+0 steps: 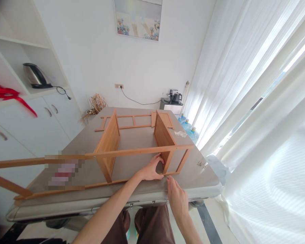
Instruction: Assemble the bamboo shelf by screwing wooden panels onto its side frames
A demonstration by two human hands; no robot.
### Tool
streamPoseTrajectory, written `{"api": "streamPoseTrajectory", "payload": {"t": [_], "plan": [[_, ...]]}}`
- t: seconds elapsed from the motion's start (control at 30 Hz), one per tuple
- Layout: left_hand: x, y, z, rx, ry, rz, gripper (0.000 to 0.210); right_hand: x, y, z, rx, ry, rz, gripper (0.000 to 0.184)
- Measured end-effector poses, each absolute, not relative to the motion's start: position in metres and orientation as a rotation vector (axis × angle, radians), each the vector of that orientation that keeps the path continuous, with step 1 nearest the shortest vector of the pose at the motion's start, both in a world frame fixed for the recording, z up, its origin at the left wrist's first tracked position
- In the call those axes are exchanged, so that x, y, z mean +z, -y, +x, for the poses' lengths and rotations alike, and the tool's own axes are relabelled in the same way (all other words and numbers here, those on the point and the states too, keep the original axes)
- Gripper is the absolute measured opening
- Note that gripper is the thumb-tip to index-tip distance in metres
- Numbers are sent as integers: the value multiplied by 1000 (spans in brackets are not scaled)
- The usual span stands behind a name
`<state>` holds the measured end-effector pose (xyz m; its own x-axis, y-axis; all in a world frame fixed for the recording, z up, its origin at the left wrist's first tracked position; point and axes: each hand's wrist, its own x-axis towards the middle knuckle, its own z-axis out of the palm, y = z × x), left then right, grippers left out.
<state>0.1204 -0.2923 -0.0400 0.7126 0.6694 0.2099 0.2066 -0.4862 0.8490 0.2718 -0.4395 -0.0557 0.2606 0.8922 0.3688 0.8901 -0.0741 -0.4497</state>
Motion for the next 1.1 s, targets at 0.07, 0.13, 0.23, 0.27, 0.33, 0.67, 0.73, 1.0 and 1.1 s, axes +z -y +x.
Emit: {"api": "streamPoseTrajectory", "payload": {"t": [0.07,0.13,0.23,0.27,0.33,0.67,0.73,1.0,1.1], "plan": [[-41,292,121,677,-670,2043,60,-55,437,273,115,1505,-1936,43],[-42,292,121,682,-677,2045,60,-54,434,274,265,1335,-1916,43],[-44,292,122,681,-680,2054,60,-48,431,277,441,1126,-1868,46],[-44,291,122,681,-680,2056,60,-46,430,277,493,1078,-1860,46],[-45,291,122,682,-683,2064,60,-43,431,277,580,1007,-1855,46],[-41,292,123,660,-695,2075,60,-47,445,273,404,1180,-1869,43],[-41,292,123,664,-701,2068,61,-52,445,273,243,1331,-1900,39],[-42,293,123,672,-686,2059,59,-65,441,274,-1,1537,-1987,40],[-43,292,123,682,-682,2060,60,-65,441,275,-28,1550,-1984,42]]}}
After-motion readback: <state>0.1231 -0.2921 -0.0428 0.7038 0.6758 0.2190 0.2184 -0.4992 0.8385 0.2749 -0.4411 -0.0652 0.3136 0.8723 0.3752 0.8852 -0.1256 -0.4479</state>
